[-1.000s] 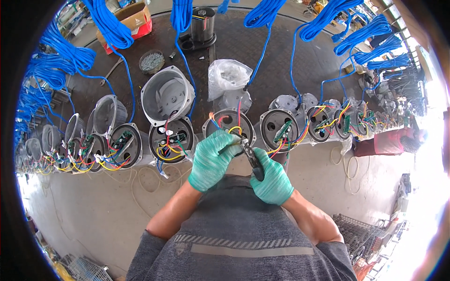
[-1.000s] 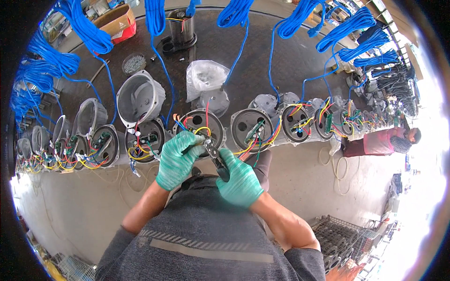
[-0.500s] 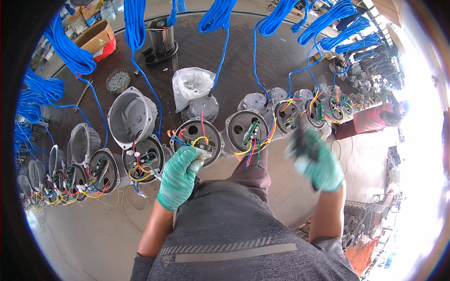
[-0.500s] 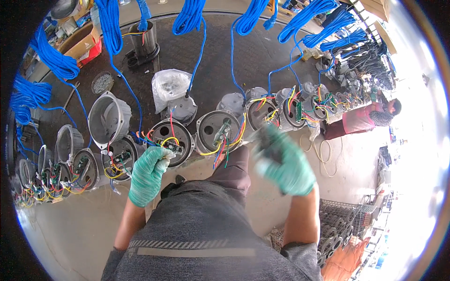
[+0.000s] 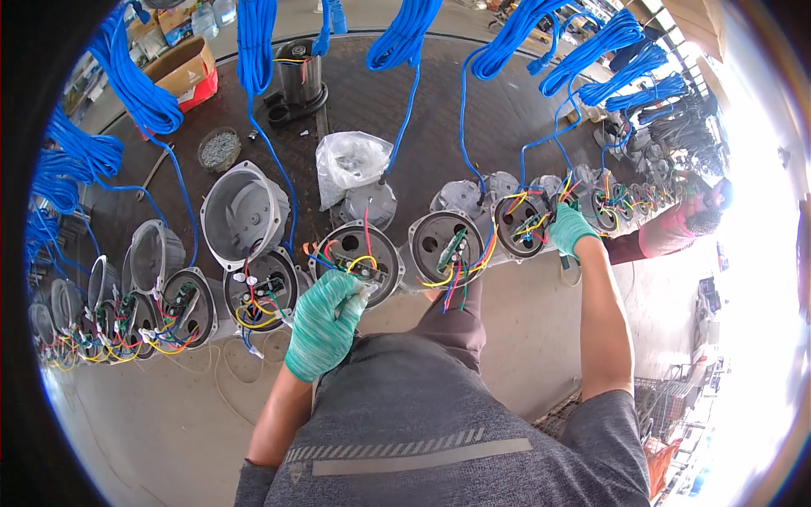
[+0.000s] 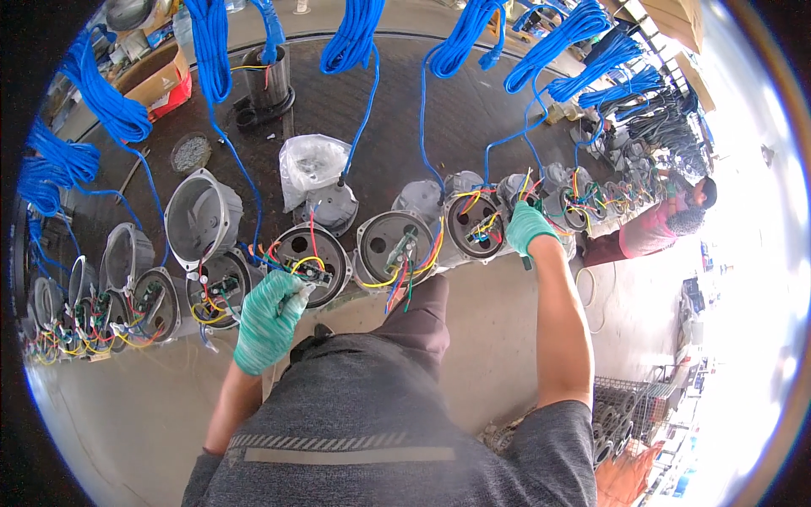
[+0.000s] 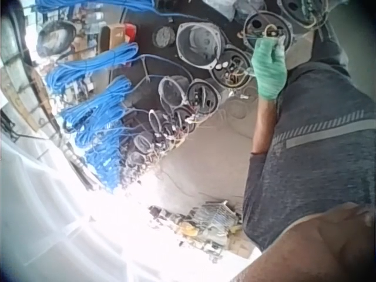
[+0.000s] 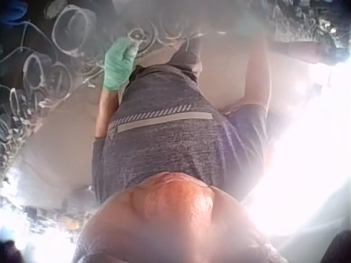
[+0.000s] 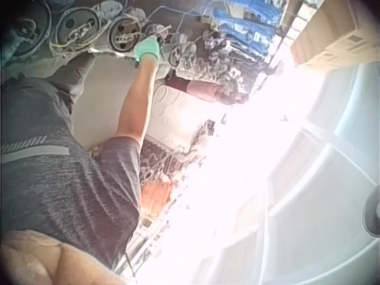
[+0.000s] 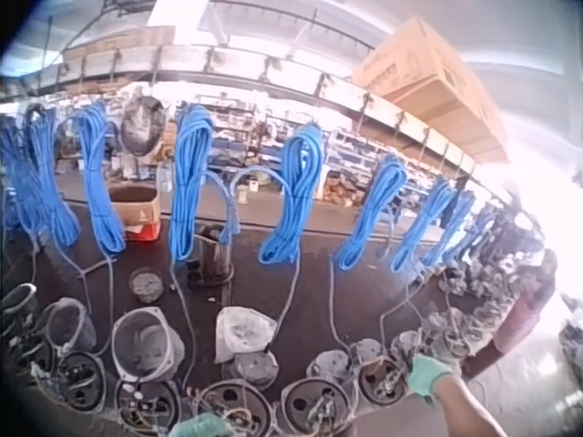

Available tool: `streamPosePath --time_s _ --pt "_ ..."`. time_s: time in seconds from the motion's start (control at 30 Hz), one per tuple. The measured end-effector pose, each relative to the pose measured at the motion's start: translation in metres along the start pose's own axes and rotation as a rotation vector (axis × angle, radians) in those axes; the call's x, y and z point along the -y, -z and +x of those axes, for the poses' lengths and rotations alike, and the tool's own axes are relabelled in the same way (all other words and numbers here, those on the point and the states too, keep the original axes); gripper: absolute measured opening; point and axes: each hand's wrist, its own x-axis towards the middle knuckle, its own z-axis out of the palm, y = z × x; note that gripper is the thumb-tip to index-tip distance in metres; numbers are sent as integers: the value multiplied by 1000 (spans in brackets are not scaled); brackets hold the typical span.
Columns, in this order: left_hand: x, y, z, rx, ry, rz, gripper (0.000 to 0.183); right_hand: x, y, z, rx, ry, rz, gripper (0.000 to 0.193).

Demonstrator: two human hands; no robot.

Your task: The person assembles electrical housing units by hand and using a tool; they twist wires together, use a crimping tool to secure connectors, and fit the components into a circular metal housing.

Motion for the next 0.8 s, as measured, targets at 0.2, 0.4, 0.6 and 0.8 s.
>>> streamPosePath --time_s 0.2,0.4,0.6,0.8 --pt "1 2 -3 30 88 -83 6 -1 15 -9 -233 -142 194 33" --pt "9 0 -6 44 72 -217 12 -31 35 -11 -105 58 760 52" --pt "8 1 -8 -5 42 -149 19 -41 39 7 104 9 602 64" --pt "4 3 -8 21 82 -110 26 -43 10 17 -211 89 119 58"
